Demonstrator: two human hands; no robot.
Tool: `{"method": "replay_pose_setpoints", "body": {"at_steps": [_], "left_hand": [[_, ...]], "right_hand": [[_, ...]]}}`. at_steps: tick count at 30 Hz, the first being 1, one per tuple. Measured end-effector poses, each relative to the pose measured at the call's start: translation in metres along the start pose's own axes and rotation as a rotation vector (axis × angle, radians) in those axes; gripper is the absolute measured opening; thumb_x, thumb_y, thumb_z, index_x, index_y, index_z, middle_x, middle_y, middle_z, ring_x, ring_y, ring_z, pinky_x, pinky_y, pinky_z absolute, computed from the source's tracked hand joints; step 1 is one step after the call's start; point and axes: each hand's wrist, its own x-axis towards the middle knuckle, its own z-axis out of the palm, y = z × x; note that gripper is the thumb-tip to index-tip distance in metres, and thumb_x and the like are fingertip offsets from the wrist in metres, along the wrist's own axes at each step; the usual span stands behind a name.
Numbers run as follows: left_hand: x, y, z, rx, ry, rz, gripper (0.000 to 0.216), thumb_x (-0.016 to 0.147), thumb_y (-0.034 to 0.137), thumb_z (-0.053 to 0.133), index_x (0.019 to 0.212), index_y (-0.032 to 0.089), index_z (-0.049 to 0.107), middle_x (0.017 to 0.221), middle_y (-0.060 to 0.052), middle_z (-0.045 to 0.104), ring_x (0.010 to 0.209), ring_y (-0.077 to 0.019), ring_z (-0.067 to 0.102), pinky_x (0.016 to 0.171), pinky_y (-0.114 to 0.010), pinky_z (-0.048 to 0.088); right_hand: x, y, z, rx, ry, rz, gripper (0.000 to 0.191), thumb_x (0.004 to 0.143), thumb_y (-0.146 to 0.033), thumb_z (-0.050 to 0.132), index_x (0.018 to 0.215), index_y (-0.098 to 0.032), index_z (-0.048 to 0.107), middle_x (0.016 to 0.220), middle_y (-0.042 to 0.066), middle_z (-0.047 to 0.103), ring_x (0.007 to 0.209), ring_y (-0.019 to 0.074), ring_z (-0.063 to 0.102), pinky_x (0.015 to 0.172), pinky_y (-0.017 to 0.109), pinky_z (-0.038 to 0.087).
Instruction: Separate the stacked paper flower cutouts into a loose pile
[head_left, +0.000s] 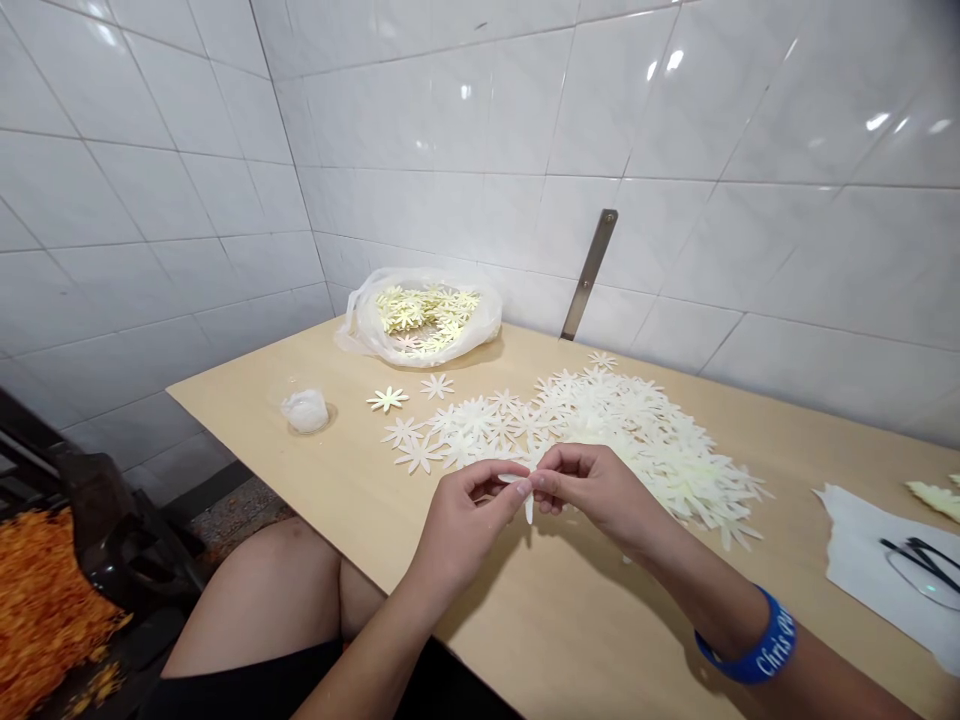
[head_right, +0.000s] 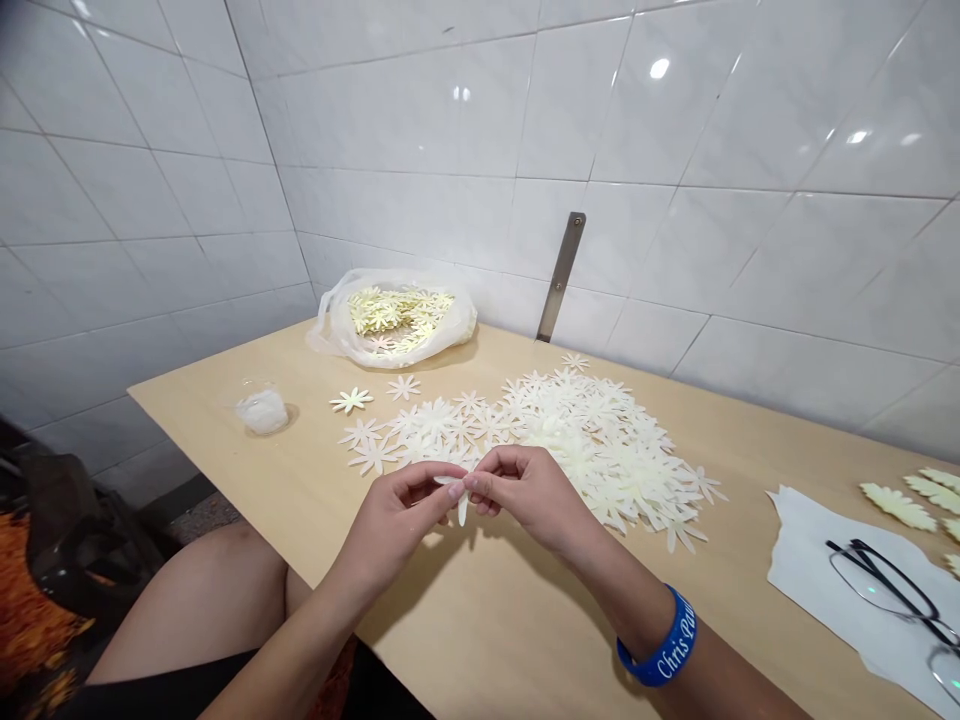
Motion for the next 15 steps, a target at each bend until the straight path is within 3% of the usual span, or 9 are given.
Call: {"method": "replay_pose_setpoints", "body": {"at_steps": [9,15], "left_hand": [[0.003,-0.009,-0.002,-0.104,0.094,-0.087,0.017,0.066,0.03,0.075,0.07,0.014,0.07,0.065,-0.003,0.063,0.062,-0.0128,0.053,0.063,-0.025,0.044],[0.0,-0.017,-0.003,-0.115,0.037,-0.059,0.028,0.075,0.037,0.067,0.06,0.014,0.062,0.058,0.0,0.055,0.057,-0.0109,0.048,0.061,-0.024,0.04]], "right_hand": [[-0.004,-0.004,0.006,-0.224,-0.008,-0.028,0.018,0.081,-0.029,0.057,0.067,-0.019,0.064,0.065,0.001,0.064,0.065,0.0158,0.059,0.064,0.027,0.045],[-0.005,-0.001,0.009,-0.333,0.028,-0.063,0.019,0.082,-0.029,0.055,0.068,-0.02,0.064,0.063,0.0,0.063,0.061,0.0149,0.056,0.06,0.027,0.041]]}}
